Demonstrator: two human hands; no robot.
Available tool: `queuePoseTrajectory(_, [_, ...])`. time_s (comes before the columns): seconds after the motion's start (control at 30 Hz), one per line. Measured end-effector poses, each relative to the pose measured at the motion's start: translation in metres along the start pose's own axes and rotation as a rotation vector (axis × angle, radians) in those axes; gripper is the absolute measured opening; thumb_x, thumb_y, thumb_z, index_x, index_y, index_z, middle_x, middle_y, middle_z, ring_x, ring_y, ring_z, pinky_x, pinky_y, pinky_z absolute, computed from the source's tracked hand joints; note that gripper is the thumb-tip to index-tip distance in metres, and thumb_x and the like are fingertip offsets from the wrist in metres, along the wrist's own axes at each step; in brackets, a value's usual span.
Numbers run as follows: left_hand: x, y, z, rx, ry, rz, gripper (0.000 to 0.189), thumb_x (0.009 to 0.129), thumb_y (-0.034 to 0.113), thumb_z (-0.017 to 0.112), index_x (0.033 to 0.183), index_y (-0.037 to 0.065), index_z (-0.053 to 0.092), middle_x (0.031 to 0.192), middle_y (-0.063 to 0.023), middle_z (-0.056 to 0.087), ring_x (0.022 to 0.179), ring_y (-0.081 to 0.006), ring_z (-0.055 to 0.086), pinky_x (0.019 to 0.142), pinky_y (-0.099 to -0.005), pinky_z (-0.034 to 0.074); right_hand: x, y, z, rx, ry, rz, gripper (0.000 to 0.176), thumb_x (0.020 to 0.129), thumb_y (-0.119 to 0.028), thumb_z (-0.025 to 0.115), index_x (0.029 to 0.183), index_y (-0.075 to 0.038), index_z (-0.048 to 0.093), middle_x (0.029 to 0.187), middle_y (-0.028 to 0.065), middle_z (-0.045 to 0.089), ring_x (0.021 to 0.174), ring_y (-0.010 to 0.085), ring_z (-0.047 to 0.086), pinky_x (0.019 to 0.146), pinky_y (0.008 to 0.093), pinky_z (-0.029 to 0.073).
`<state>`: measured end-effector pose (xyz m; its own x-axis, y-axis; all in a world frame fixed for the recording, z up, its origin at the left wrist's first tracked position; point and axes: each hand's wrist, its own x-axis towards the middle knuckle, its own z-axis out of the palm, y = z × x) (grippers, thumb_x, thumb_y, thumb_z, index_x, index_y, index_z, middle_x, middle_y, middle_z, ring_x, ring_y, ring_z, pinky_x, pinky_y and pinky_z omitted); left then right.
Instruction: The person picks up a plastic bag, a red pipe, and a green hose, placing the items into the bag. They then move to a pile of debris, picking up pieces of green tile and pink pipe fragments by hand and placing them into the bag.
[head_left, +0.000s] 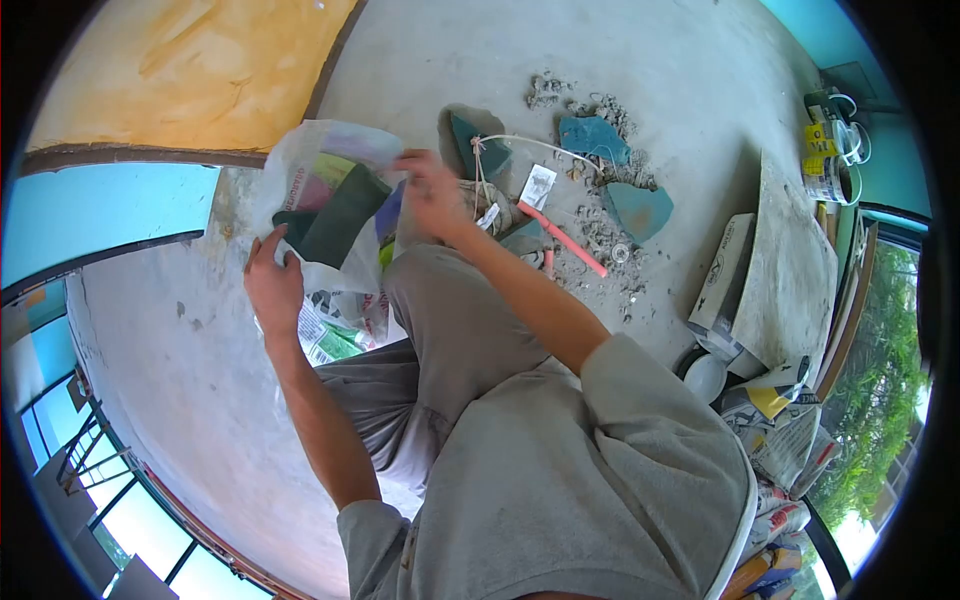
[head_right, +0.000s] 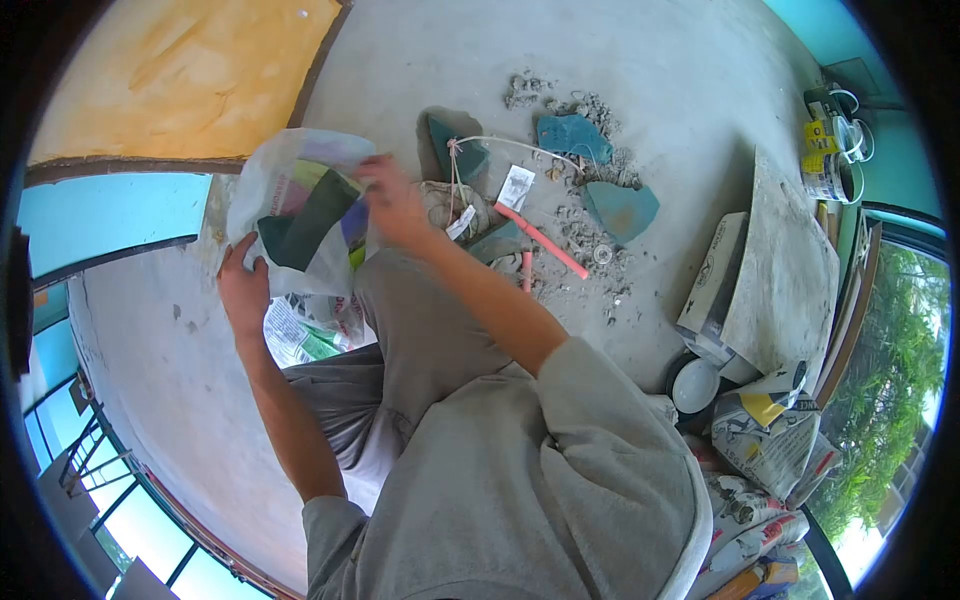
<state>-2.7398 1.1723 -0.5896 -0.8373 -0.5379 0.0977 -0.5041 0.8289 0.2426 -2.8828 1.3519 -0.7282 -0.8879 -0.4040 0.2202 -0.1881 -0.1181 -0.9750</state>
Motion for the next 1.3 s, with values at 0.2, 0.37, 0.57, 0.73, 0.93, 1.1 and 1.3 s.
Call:
queuePoseTrajectory(0.2, [0.007,0.002,0.003,-0.025,-0.004,-0.011,0.038,0.077,0.003,0.059,0.114,0.008,0.065,0.114,-0.0247,0.061,0.106,-0.0408,0.059,0.092,-0.0427,0.047,-0.100,0.128,-0.122,-1.109,-0.481,0.195,0.073,0.066,-0.009,0.069,0.134,-0.012,0.043,0.133,0.0189,0.043,0.125,0.0399,0.040,0.102,0.0567,0.033])
queuePoseTrajectory(0.37, [0.012,0.008,0.004,-0.062,-0.026,0.035,0.037,0.076,0.002,0.059,0.113,0.007,0.066,0.111,-0.0261,0.062,0.102,-0.0429,0.060,0.089,-0.0443,0.048,-0.106,0.142,-0.124,-1.188,-0.590,0.162,0.116,0.052,-0.019,0.082,0.149,-0.013,0.019,0.143,0.0247,0.030,0.133,0.0401,0.031,0.106,0.0591,0.026])
queuePoseTrajectory(0.57, [0.013,0.008,0.003,-0.106,-0.029,-0.003,0.036,0.077,0.003,0.060,0.112,0.007,0.066,0.109,-0.0256,0.063,0.103,-0.0425,0.059,0.090,-0.0442,0.047,-0.097,0.155,-0.109,-1.167,-0.571,0.381,0.107,0.061,-0.013,0.076,0.150,-0.013,0.016,0.133,0.0249,0.040,0.126,0.0411,0.038,0.105,0.0584,0.027])
queuePoseTrajectory(0.73, [0.011,0.003,0.005,-0.089,-0.021,0.008,0.038,0.076,0.004,0.061,0.114,0.007,0.065,0.110,-0.0250,0.063,0.101,-0.0429,0.059,0.092,-0.0456,0.047,-0.094,0.156,-0.103,-1.114,-0.430,0.519,0.093,0.068,-0.009,0.067,0.148,-0.009,0.020,0.126,0.0243,0.046,0.115,0.0418,0.049,0.099,0.0547,0.034])
queuePoseTrajectory(0.93, [0.006,-0.008,0.012,0.010,0.008,0.076,0.041,0.074,0.001,0.062,0.114,0.006,0.064,0.108,-0.0230,0.061,0.105,-0.0417,0.057,0.091,-0.0471,0.045,-0.121,0.202,-0.094,-1.187,-0.277,0.415,0.069,0.072,-0.008,0.060,0.134,0.003,0.035,0.132,0.0260,0.044,0.114,0.0454,0.049,0.095,0.0582,0.039])
queuePoseTrajectory(1.1, [0.008,0.005,0.003,-0.101,0.004,0.048,0.036,0.074,-0.001,0.061,0.109,0.003,0.065,0.105,-0.0228,0.062,0.097,-0.0405,0.060,0.084,-0.0461,0.048,-0.119,0.172,-0.109,-1.063,-0.405,0.434,0.067,0.073,-0.007,0.061,0.132,0.004,0.031,0.115,0.0270,0.057,0.109,0.0434,0.054,0.093,0.0509,0.042])
queuePoseTrajectory(1.3, [0.010,0.000,0.016,-0.090,-0.028,0.029,0.038,0.075,0.002,0.061,0.113,0.005,0.065,0.112,-0.0260,0.061,0.105,-0.0423,0.057,0.093,-0.0461,0.045,-0.125,0.150,-0.123,-0.930,-0.467,0.556,0.071,0.072,-0.005,0.061,0.134,-0.003,0.027,0.106,0.0245,0.063,0.094,0.0437,0.062,0.085,0.0503,0.046])
